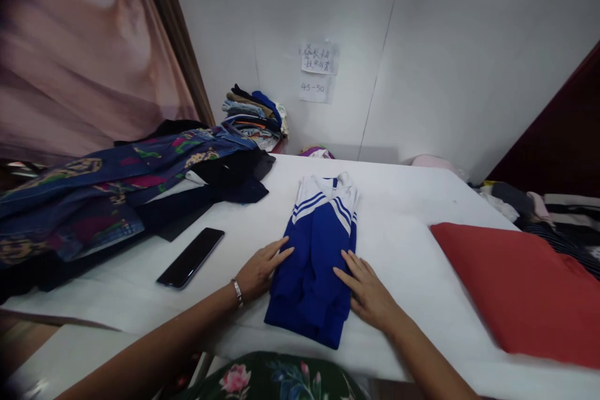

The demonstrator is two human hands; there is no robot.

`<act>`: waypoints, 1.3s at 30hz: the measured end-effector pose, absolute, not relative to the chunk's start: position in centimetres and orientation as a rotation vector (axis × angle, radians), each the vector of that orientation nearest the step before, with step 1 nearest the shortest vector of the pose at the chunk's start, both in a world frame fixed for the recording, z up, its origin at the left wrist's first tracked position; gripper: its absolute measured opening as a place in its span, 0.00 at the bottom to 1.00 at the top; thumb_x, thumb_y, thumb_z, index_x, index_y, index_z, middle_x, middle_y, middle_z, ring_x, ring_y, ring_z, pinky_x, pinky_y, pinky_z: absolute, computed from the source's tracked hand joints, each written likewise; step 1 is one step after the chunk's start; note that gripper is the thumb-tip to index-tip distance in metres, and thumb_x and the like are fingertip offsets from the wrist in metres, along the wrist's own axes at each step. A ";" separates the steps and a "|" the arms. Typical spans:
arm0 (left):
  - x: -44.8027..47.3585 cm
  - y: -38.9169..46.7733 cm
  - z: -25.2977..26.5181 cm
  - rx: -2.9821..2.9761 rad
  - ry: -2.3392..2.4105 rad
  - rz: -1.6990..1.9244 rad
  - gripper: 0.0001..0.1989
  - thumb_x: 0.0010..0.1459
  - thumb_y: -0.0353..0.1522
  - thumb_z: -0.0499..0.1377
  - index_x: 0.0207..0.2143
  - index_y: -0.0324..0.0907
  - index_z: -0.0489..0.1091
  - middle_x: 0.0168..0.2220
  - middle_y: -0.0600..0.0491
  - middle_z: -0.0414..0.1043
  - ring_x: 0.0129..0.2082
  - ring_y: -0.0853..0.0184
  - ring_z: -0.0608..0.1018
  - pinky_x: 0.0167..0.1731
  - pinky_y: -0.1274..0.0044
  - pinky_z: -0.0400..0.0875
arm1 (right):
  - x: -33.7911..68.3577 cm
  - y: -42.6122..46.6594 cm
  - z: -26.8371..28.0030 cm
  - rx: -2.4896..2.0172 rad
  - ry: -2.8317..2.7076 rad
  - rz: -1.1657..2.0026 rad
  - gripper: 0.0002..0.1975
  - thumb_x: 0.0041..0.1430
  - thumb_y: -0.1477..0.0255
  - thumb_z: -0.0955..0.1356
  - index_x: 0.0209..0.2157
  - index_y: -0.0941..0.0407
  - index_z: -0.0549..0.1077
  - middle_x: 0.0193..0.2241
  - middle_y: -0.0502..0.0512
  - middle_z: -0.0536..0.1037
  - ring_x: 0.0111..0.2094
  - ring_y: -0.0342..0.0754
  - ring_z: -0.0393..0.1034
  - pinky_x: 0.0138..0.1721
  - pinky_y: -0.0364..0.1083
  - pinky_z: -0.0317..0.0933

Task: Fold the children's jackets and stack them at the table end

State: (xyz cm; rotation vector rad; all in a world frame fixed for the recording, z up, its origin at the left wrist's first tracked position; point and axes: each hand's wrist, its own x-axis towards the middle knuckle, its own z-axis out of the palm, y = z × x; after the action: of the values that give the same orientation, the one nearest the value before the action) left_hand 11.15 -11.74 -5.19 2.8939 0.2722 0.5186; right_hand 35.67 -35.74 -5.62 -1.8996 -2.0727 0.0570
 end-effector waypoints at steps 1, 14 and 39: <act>11.3 -11.5 -5.2 2.908 0.245 0.513 0.30 0.57 0.24 0.53 0.62 0.46 0.58 0.65 0.42 0.53 0.62 0.56 0.61 0.54 0.62 0.63 | 35.9 -35.5 -5.6 -1.903 -2.109 0.037 0.36 0.56 0.77 0.61 0.65 0.48 0.51 0.68 0.55 0.37 0.67 0.57 0.35 0.62 0.62 0.44; 13.4 -10.5 -3.4 2.765 0.044 0.437 0.16 0.59 0.33 0.53 0.49 0.47 0.70 0.56 0.50 0.69 0.63 0.58 0.60 0.59 0.61 0.50 | 36.1 -33.3 -5.0 -1.582 -1.912 0.033 0.16 0.64 0.65 0.60 0.51 0.51 0.69 0.58 0.60 0.67 0.65 0.56 0.46 0.60 0.65 0.45; 27.0 -2.4 1.4 1.491 0.996 0.161 0.23 0.53 0.45 0.61 0.37 0.31 0.75 0.38 0.37 0.78 0.37 0.56 0.80 0.38 0.69 0.76 | 45.1 -20.6 -0.1 -1.565 -0.354 1.048 0.16 0.60 0.62 0.65 0.39 0.61 0.73 0.35 0.62 0.80 0.39 0.51 0.76 0.46 0.51 0.68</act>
State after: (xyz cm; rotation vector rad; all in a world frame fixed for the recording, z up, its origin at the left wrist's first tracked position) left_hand 26.97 -2.43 1.39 1.4913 0.9959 0.1607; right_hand 45.09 -20.65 -0.13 -1.5647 -0.3540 1.0483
